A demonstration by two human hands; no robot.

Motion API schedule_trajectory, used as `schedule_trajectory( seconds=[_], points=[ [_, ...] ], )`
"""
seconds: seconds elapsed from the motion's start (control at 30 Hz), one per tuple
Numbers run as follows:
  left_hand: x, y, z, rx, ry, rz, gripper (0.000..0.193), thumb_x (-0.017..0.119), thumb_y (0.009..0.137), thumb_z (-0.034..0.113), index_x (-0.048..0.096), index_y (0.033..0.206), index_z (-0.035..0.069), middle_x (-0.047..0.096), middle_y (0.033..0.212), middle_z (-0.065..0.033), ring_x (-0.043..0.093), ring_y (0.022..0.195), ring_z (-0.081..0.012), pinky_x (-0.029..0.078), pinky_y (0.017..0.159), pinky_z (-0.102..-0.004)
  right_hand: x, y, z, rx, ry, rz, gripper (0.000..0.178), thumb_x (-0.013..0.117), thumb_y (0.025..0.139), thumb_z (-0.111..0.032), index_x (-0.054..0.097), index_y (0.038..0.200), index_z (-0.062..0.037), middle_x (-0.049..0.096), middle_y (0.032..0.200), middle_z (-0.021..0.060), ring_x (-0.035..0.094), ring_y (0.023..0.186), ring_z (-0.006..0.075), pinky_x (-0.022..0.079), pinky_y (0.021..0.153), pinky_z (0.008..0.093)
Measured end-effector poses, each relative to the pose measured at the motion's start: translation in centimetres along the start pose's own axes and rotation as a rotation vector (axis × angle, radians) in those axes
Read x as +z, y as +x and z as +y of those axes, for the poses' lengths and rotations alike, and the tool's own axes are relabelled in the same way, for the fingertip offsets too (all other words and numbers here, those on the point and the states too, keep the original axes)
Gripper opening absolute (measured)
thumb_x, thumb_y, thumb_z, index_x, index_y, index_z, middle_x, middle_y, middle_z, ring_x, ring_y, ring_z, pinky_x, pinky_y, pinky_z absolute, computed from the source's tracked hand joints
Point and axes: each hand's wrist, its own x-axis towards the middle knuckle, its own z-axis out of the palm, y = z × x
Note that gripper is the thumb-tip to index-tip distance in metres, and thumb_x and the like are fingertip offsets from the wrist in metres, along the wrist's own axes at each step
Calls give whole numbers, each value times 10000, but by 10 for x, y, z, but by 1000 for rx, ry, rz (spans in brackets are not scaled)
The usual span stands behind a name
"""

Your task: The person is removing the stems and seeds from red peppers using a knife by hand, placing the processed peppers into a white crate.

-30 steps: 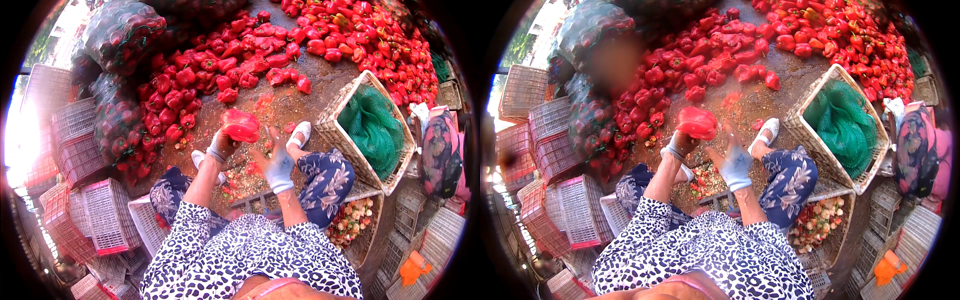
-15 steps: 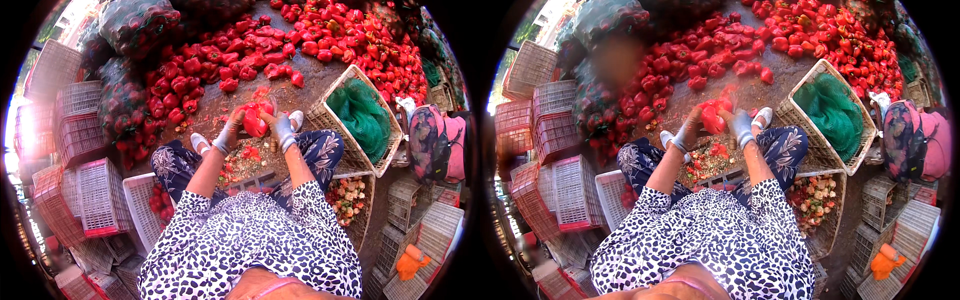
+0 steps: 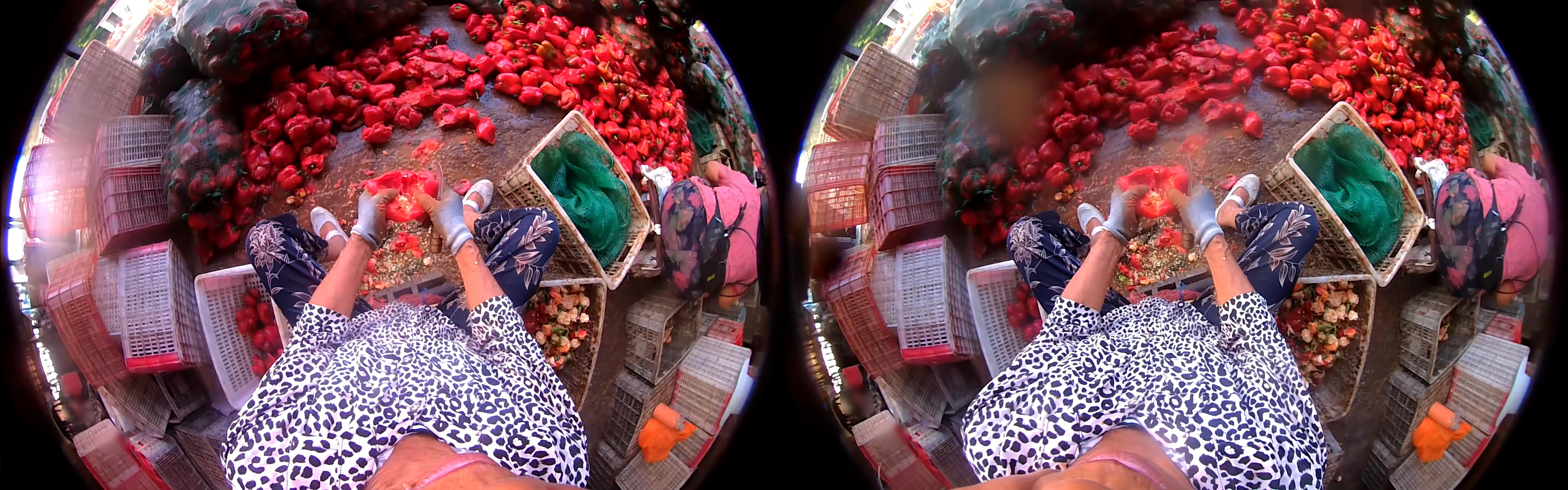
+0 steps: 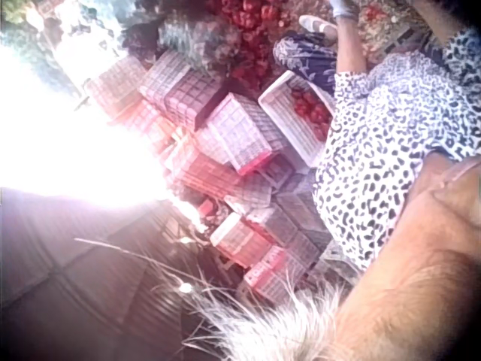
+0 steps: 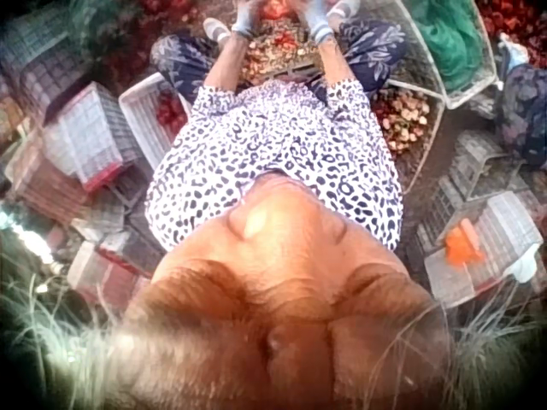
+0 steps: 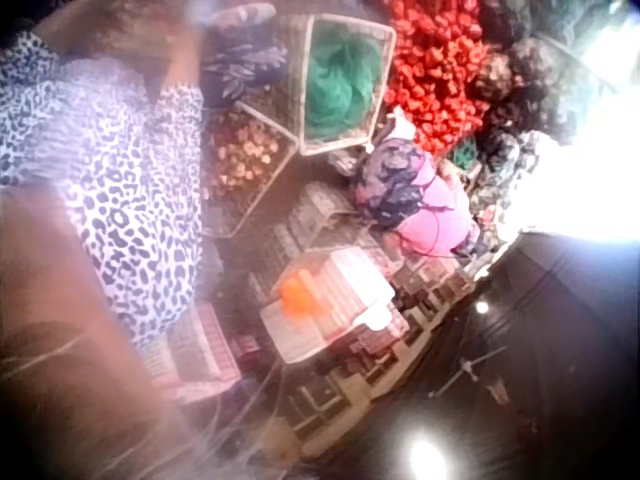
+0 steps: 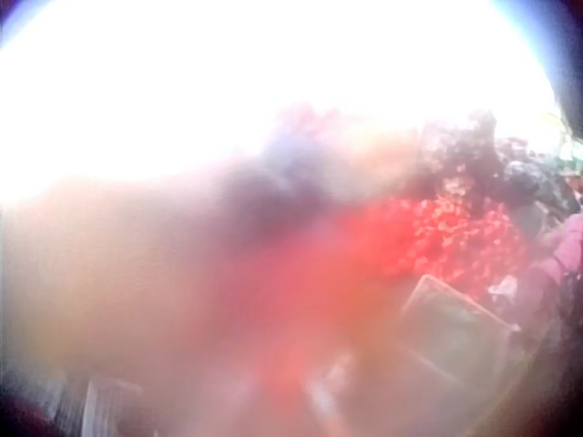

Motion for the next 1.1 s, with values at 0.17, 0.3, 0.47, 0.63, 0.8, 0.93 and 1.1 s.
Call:
schedule_trajectory(
  seconds=[0.17,0.3,0.47,0.63,0.8,0.93,1.1],
  points=[
    [-11,-2,1,-278,-275,-92,219,568,855,95,586,1044,-14,668,967,-102,671,845,-220,562,810,-365,-5,-20,-12,90,340,-55,344,714,802,-204,624,1063,2,672,790,87,641,592,161,507,477,274],
    [-19,11,-33,-320,-597,-210,363,532,880,157,528,1206,-3,608,1179,-160,599,1086,-291,475,979,-445,1,-13,42,30,451,62,223,699,818,-208,631,950,-42,630,732,33,555,508,128,428,423,251],
    [-21,-3,-29,-442,-618,-282,398,523,873,161,503,1235,-2,556,1273,-173,527,1202,-309,392,1067,-468,1,-16,55,132,533,5,294,704,790,-185,613,1029,-41,620,747,25,523,498,124,423,420,259],
    [-7,-2,34,-453,-358,-305,280,554,876,143,576,1116,2,666,1065,-124,657,973,-250,533,898,-410,-10,7,20,2,345,-153,373,705,780,-161,617,1117,-28,658,821,42,571,544,125,443,441,258],
    [-23,5,26,-150,-299,-201,207,607,847,73,598,1041,2,680,958,-87,675,873,-203,564,811,-332,3,21,12,-102,184,-30,353,745,794,-220,642,1074,-33,659,805,44,565,531,135,449,444,270],
    [-26,-2,37,-121,-508,-130,289,634,834,88,583,1110,18,664,1045,-101,658,954,-236,553,867,-388,-9,5,-8,-122,71,145,439,727,835,-237,572,1186,-25,632,873,77,542,511,132,432,424,274],
    [-103,-6,131,228,-438,-41,382,674,810,180,580,1155,47,639,1126,-96,632,1018,-254,524,915,-425,-35,-10,-18,-125,-4,201,449,707,833,-235,581,1199,-7,687,913,109,587,551,109,418,392,223]
  ],
)
